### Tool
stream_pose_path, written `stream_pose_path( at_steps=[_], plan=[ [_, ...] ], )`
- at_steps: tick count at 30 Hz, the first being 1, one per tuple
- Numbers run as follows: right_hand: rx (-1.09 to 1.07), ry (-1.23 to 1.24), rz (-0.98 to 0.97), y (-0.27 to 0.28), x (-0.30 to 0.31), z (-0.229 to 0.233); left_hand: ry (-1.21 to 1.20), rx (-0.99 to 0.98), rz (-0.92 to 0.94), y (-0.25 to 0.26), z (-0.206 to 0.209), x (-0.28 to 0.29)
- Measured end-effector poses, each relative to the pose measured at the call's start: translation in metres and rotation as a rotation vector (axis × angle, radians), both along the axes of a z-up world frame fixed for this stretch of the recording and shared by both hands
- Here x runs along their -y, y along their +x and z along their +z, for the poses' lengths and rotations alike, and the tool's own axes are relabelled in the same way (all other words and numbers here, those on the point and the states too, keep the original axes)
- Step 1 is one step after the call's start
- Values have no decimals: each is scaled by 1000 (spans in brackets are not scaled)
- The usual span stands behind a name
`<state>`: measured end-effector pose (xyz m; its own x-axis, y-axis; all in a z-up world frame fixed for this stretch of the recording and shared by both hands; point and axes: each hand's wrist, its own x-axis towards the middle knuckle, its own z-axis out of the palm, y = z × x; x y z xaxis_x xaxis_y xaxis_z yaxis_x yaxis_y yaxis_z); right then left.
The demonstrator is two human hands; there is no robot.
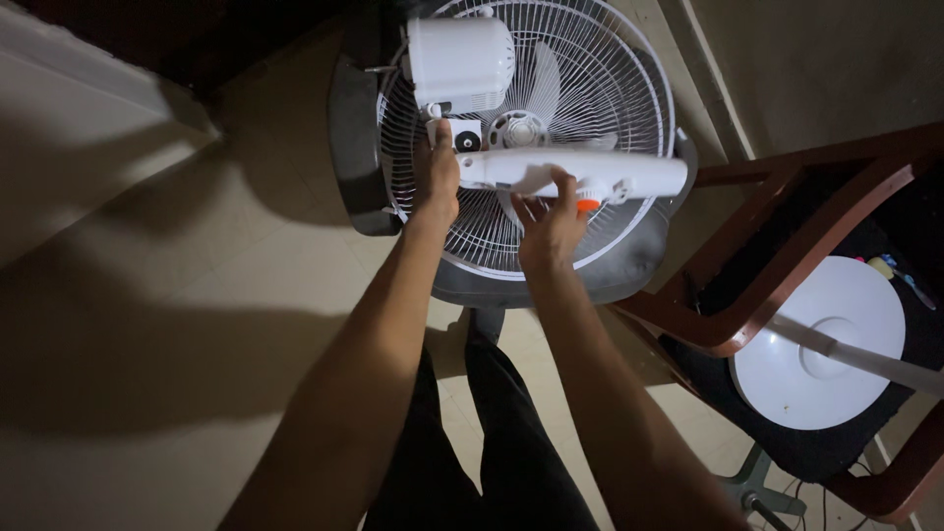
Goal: The person disassembles a white pedestal fan by removing the front grille and motor housing. They then use a screwdriver to loosen a screw on the fan's motor assembly while holding the unit upright.
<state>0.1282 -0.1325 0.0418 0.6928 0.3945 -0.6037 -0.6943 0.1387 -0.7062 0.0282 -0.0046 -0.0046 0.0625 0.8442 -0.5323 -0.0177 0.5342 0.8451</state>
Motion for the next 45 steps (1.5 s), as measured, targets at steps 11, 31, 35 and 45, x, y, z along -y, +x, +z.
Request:
stream_pose_path(
  at_steps=[11,31,35,45],
  plan=[
    [-124,312,-85,-5,37,12,41,520,181,28,38,25],
    [-366,619,-281,-8,54,24,113,511,339,48,101,40],
    [-375,614,-238,-13,55,24,117,479,337,51,105,40],
    [-101,596,-34,-16,66,55,320,572,382,50,89,43]
  ],
)
